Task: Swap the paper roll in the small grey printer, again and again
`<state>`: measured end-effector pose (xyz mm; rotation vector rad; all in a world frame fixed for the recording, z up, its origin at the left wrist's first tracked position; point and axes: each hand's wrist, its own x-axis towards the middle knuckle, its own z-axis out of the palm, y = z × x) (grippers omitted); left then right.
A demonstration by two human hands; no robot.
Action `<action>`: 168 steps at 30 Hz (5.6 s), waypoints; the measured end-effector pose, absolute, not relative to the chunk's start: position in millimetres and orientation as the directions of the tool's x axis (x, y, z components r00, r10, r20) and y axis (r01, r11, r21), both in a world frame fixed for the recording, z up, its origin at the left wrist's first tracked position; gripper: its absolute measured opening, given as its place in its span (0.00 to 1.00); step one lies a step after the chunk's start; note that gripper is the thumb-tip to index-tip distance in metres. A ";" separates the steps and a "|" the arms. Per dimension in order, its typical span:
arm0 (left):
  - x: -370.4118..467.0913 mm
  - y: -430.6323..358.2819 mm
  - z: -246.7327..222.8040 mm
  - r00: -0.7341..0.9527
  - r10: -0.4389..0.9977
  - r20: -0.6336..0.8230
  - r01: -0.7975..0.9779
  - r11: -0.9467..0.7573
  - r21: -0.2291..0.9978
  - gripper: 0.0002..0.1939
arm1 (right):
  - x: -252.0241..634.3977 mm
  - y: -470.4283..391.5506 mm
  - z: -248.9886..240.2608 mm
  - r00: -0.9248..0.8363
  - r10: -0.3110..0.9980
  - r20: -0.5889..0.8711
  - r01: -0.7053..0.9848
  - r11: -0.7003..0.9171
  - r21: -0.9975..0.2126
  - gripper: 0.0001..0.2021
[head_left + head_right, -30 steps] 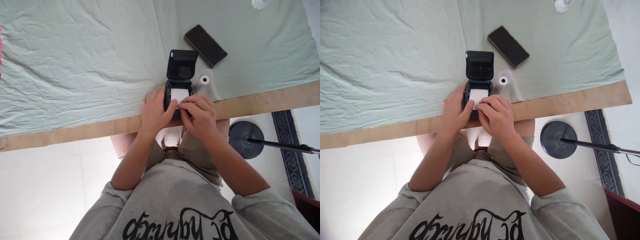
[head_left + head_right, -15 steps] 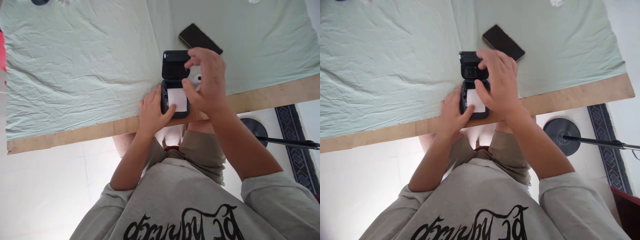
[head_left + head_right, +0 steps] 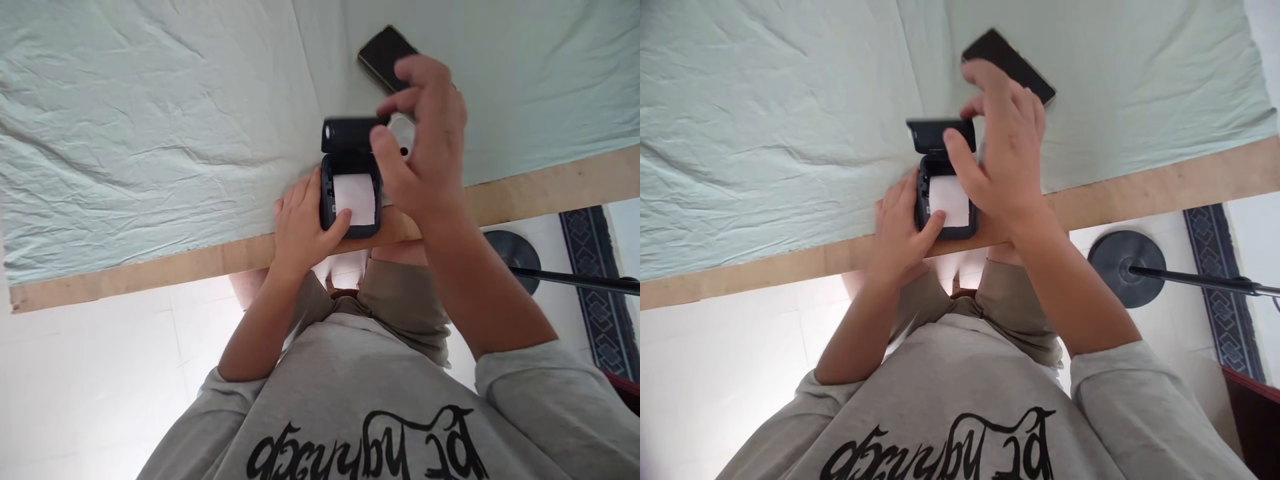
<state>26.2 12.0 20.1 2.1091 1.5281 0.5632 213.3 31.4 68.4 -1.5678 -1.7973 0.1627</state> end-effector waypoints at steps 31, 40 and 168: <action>24.3 7.4 20.2 0.319 0.940 0.124 0.703 -0.322 0.634 0.24 | 219.7 8.9 35.5 0.146 0.985 -0.090 0.394 -0.141 -0.908 0.26; 27.0 9.0 20.7 0.295 0.947 0.129 0.698 -0.306 0.648 0.22 | 222.0 11.3 42.0 0.094 0.983 -0.156 0.408 -0.181 -0.895 0.24; 9.6 -5.9 13.4 0.340 0.917 0.208 0.723 -0.397 0.565 0.47 | 298.6 30.8 21.4 0.360 0.888 0.288 0.813 -0.147 -0.563 0.14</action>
